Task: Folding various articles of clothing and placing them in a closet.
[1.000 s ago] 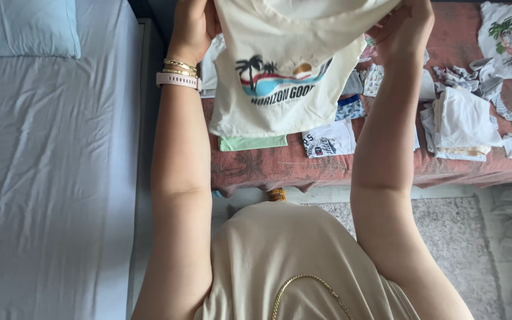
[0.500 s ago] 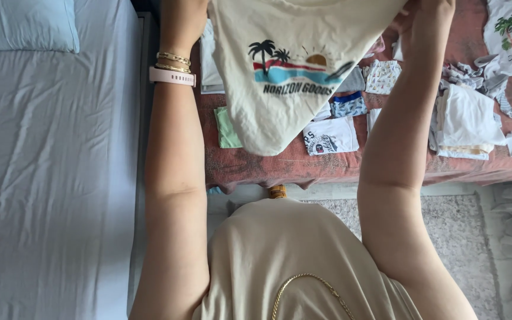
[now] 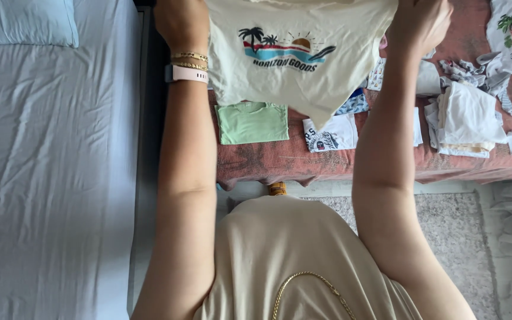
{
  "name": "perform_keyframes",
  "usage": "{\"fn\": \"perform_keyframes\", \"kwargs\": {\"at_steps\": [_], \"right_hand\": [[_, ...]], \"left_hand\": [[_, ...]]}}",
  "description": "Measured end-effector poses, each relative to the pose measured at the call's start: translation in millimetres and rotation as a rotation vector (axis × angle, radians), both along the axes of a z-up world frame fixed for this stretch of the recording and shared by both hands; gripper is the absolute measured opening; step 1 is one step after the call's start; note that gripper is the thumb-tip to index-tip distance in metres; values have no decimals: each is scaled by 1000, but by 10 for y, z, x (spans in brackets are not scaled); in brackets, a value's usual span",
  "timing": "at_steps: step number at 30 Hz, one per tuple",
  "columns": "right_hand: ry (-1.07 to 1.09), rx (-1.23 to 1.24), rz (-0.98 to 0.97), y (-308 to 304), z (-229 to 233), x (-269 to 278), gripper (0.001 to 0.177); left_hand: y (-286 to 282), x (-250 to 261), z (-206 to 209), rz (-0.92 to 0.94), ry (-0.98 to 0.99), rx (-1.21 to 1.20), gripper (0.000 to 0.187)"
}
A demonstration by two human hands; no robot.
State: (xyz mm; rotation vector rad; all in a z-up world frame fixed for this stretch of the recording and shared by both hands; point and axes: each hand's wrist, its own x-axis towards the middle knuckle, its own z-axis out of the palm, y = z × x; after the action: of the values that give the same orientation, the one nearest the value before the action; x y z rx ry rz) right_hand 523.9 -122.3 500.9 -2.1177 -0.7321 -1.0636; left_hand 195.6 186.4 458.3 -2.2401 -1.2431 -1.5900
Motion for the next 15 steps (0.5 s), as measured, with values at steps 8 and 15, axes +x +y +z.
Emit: {"fn": "perform_keyframes", "kwargs": {"at_steps": [8, 15], "right_hand": [[310, 164, 62, -117, 97, -524, 30], [357, 288, 302, -194, -29, -265, 28]], "left_hand": [[-612, -57, 193, -141, -232, -77, 15], [-436, -19, 33, -230, -103, 56, 22]]}}
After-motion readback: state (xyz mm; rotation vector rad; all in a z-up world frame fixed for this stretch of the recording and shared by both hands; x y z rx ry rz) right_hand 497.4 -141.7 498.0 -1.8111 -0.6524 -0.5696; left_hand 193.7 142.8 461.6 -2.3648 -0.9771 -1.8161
